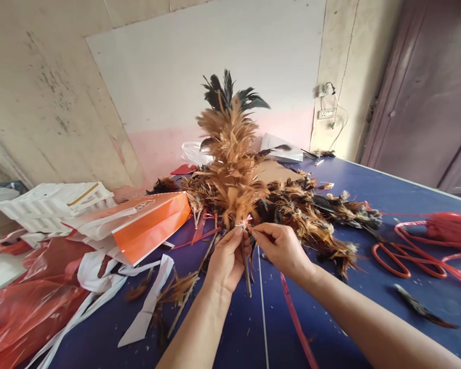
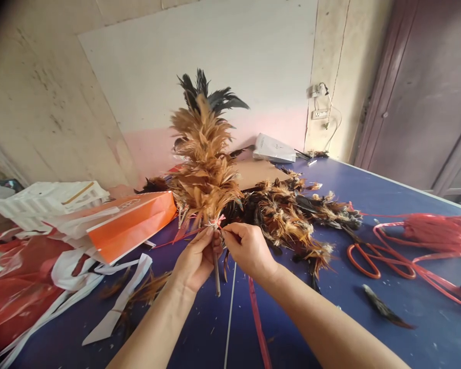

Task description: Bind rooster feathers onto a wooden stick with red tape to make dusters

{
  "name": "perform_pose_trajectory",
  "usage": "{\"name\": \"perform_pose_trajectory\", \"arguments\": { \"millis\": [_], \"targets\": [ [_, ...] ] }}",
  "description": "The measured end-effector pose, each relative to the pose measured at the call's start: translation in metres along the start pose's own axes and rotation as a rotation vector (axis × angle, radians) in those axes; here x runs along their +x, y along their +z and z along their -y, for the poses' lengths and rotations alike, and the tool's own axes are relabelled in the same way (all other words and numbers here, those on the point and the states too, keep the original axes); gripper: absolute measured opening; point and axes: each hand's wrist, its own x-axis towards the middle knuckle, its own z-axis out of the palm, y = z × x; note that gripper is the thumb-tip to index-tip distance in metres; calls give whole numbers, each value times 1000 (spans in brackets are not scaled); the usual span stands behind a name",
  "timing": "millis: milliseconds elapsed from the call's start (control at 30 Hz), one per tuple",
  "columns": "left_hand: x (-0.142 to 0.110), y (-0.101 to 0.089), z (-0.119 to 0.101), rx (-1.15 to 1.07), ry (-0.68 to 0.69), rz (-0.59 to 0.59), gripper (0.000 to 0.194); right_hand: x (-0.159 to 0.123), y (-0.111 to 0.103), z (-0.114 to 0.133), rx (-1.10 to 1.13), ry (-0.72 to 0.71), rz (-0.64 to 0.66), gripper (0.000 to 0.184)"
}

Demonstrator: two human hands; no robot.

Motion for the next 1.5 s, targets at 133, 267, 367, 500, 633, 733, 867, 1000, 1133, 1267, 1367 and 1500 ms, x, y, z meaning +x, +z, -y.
{"name": "perform_pose_trajectory", "arguments": {
  "millis": [133, 267, 367, 500, 633, 733, 867, 1000, 1133, 1267, 1367, 1500],
  "targets": [
    [2, -3, -3, -2, -64, -56, 19, 2, -1, -2, 67, 71, -17, 26],
    [2, -3, 0, 140, 50, -59, 22, 3, -1, 0, 141, 133, -31, 28],
    [0, -1, 5, 301, 199, -34, 23, 2, -1, 3, 124, 71, -29, 26],
    [-4, 3, 6, 269, 217, -83, 26, -1, 0, 6, 64, -12, -25, 24],
    [-3, 2, 2, 148, 152, -112, 27, -1, 1, 5, 50, 10, -25, 26],
    [-1, 1, 2, 154, 154, -89, 25, -1, 3, 2, 83, 49, -12, 26],
    [1, 3, 6, 177, 221, -82, 27, -2, 10, -4, 80, 80, -17, 25],
    [1, 5, 13, 215, 281, -68, 22, -4, 14, -2, -16, 68, -7, 22],
    [-3, 6, 15, 225, 322, -70, 16, -8, 11, 10, -270, 76, -2, 14],
    [-10, 12, 10, 218, 288, -51, 17, -13, 11, 20, -451, 6, 40, 9],
    [-15, 16, 7, 225, 297, -105, 17, -17, 14, 21, -504, -71, 70, 13],
    [-17, 17, 8, 164, 244, -160, 27, -21, 22, 17, -532, -129, 99, 17]
  ]
}}
